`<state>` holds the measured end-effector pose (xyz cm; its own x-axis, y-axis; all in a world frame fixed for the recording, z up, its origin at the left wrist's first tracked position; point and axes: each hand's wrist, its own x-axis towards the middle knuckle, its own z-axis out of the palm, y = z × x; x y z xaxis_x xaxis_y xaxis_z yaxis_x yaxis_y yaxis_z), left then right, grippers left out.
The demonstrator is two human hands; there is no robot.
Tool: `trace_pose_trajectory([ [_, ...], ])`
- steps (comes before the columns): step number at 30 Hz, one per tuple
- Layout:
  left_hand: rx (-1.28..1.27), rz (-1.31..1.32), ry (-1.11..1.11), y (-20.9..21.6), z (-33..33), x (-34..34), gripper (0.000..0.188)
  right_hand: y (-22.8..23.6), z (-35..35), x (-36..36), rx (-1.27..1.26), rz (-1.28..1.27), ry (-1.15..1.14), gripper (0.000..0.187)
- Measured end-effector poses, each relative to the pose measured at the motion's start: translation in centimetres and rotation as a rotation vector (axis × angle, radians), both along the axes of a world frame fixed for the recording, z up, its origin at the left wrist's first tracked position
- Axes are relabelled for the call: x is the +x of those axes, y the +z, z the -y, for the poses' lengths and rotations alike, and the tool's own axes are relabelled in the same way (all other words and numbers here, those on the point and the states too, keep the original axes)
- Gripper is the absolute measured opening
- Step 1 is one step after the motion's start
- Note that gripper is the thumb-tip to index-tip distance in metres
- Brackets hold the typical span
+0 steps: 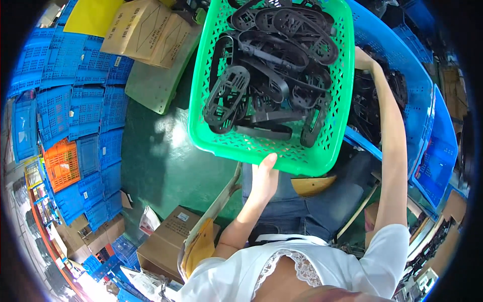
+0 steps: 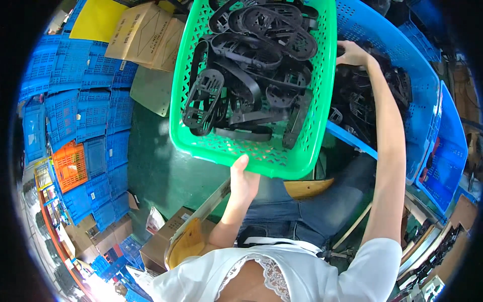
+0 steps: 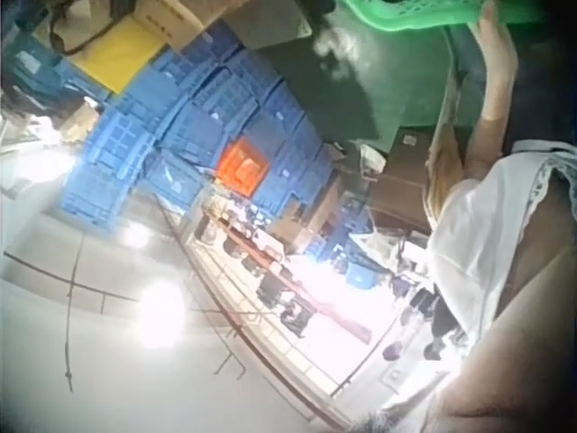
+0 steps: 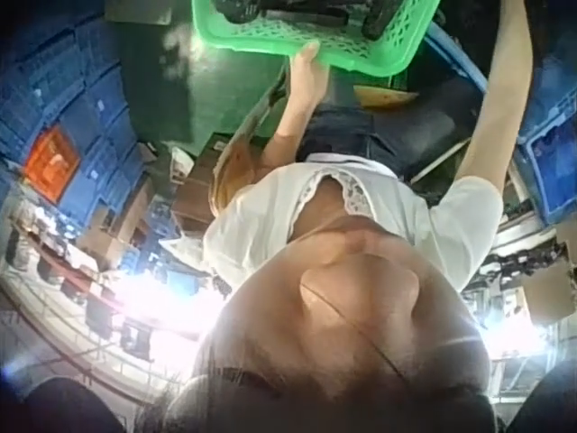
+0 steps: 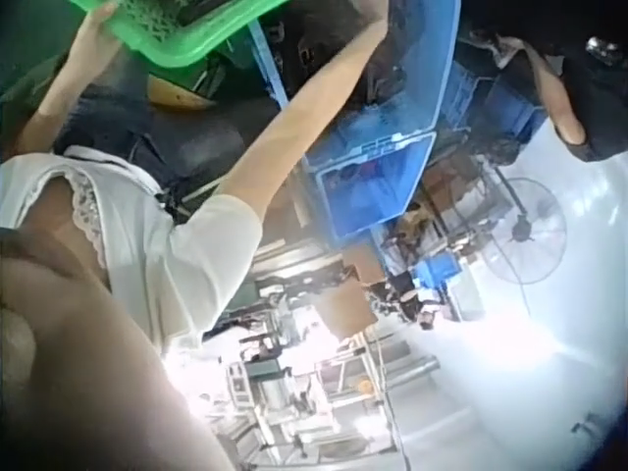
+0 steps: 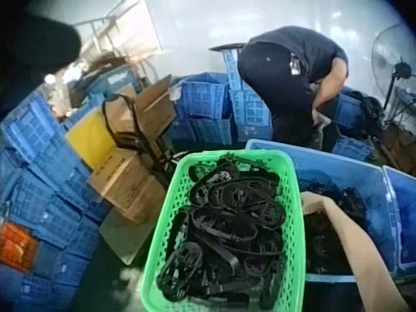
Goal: Operating a manual press machine to process black plastic parts and then sorting them into a green basket for bagging.
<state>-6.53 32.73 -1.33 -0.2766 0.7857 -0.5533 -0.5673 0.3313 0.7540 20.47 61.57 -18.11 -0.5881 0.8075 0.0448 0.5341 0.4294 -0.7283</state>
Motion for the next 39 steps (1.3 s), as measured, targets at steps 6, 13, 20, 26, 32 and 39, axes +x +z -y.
trace_pose_trajectory([
  [6,0.136,0.454,-0.244,-0.2,-0.3,3.1,0.047,21.3,9.9,16.6,-0.184,-0.028,-0.636,0.052],
  [13,0.175,0.395,-0.166,0.0,-0.4,4.2,0.049,34.0,14.0,6.4,0.108,-0.023,-0.027,0.070],
  [20,0.293,0.395,-0.239,0.3,-0.6,3.8,0.053,32.5,17.4,-6.6,0.034,0.107,0.104,0.067],
  [26,0.204,0.423,-0.219,-0.7,-0.5,3.3,0.046,31.9,15.0,2.1,0.031,0.016,-0.083,0.059],
  [32,0.248,0.266,-0.172,-0.3,-0.3,3.1,0.040,17.0,13.5,12.3,-0.228,0.976,-0.465,0.115],
  [39,0.194,0.319,-0.179,1.7,-0.2,3.9,0.027,10.4,13.7,10.9,-0.200,0.956,-0.406,0.103],
])
